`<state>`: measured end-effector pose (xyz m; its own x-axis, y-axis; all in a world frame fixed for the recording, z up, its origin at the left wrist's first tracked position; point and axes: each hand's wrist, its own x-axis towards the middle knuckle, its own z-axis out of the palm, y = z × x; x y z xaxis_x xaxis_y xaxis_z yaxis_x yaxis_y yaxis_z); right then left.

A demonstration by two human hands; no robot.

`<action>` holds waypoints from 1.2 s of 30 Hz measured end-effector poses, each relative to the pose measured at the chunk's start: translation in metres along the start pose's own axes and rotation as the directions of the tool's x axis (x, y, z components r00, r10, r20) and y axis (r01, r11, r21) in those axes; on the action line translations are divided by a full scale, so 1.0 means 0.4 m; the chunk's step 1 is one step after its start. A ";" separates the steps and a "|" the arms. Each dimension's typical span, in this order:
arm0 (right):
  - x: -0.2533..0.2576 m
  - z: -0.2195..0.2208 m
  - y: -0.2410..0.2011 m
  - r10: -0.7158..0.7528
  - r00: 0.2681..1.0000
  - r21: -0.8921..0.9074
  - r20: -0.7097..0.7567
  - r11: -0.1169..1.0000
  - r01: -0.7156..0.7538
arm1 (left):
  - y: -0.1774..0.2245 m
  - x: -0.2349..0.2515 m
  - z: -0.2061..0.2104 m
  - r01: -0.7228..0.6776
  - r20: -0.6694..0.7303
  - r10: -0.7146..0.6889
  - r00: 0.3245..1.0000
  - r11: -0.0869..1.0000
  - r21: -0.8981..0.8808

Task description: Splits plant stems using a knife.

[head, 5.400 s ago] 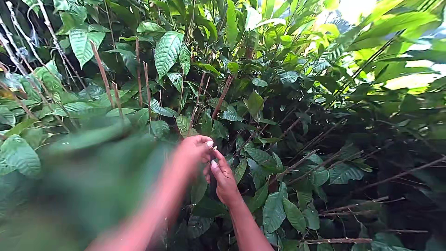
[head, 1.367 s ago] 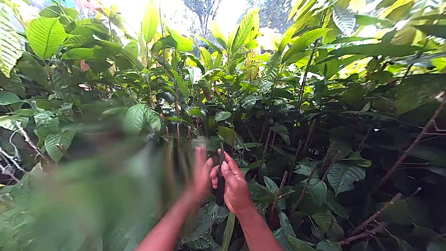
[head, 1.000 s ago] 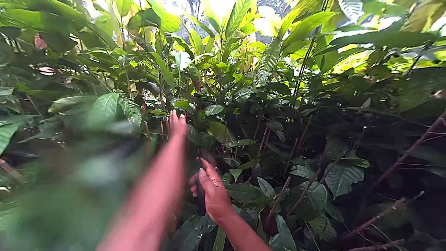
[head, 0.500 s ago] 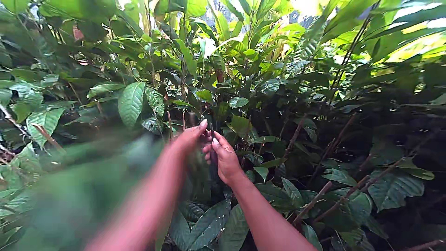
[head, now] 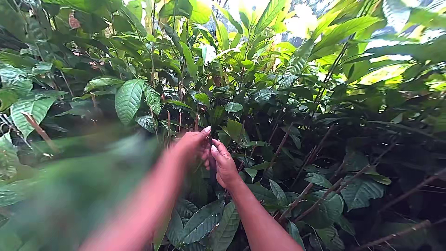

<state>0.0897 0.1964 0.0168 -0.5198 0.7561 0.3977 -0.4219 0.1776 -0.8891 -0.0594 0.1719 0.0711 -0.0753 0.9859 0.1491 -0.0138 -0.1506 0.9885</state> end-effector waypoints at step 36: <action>0.019 0.105 0.010 0.119 0.993 0.089 -0.003 0.989 -0.118 | 0.055 0.033 -0.196 0.087 -0.384 -0.068 0.921 0.996 0.031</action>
<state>0.0531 0.1762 0.0258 -0.5637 0.7740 0.2883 -0.4216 0.0305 -0.9063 -0.1387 0.1759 0.0928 -0.4515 0.8902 0.0604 0.0110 -0.0621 0.9980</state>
